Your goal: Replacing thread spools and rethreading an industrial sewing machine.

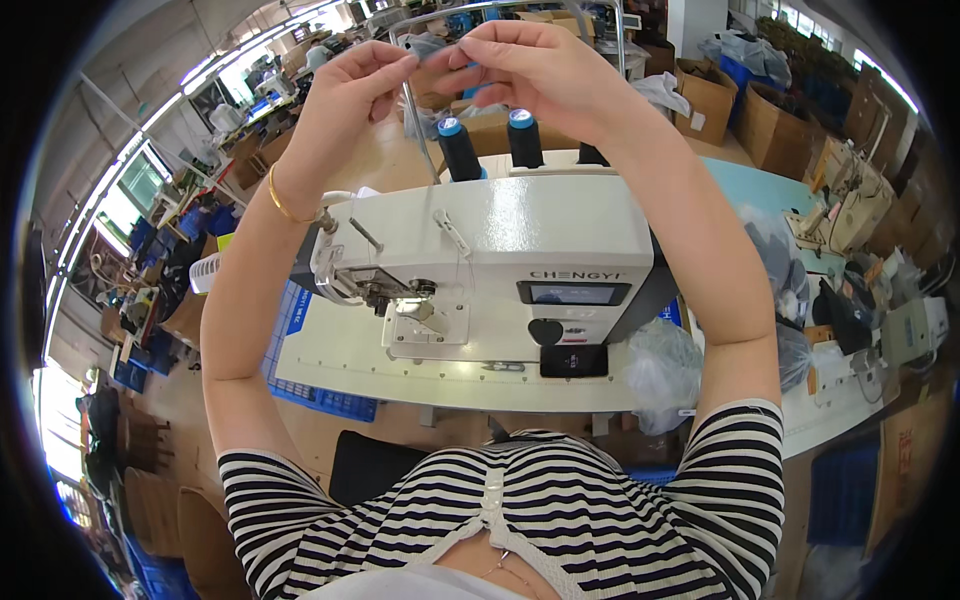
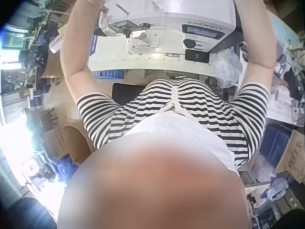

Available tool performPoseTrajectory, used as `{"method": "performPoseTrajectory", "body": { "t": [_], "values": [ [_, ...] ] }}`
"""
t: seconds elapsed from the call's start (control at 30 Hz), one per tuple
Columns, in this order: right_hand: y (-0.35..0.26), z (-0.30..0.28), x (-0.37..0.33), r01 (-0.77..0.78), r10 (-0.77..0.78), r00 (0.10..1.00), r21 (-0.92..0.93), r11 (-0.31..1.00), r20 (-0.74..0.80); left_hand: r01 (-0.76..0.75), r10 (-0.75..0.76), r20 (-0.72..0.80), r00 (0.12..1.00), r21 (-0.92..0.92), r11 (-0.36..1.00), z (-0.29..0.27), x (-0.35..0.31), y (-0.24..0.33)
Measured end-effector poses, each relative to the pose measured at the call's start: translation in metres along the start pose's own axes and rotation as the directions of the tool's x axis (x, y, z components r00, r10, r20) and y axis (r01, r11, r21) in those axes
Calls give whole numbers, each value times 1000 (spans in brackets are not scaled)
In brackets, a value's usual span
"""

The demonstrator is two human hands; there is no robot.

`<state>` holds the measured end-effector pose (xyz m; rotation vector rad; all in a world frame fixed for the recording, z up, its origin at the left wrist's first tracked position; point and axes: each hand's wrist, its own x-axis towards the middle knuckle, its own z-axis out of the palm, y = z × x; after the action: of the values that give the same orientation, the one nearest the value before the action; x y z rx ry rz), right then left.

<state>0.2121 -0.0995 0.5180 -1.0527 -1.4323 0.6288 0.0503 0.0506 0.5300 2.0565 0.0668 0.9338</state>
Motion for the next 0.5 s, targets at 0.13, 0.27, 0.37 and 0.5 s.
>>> {"method": "performPoseTrajectory", "body": {
  "t": [0.13,0.27,0.37,0.5],
  "values": [
    [15,15,7,305,-297,952,288,908,-73,98,-109,-22,994,-283,954,5,1,-14],
    [27,25,17,460,-571,812,-470,753,-120,64,-77,-62,995,-195,979,18,0,-12],
    [32,23,21,437,-708,694,-857,274,127,-95,110,-113,987,133,987,12,6,-19],
    [34,24,24,361,-707,697,-910,205,118,-207,243,-167,956,206,956,11,8,-25]
  ]
}}
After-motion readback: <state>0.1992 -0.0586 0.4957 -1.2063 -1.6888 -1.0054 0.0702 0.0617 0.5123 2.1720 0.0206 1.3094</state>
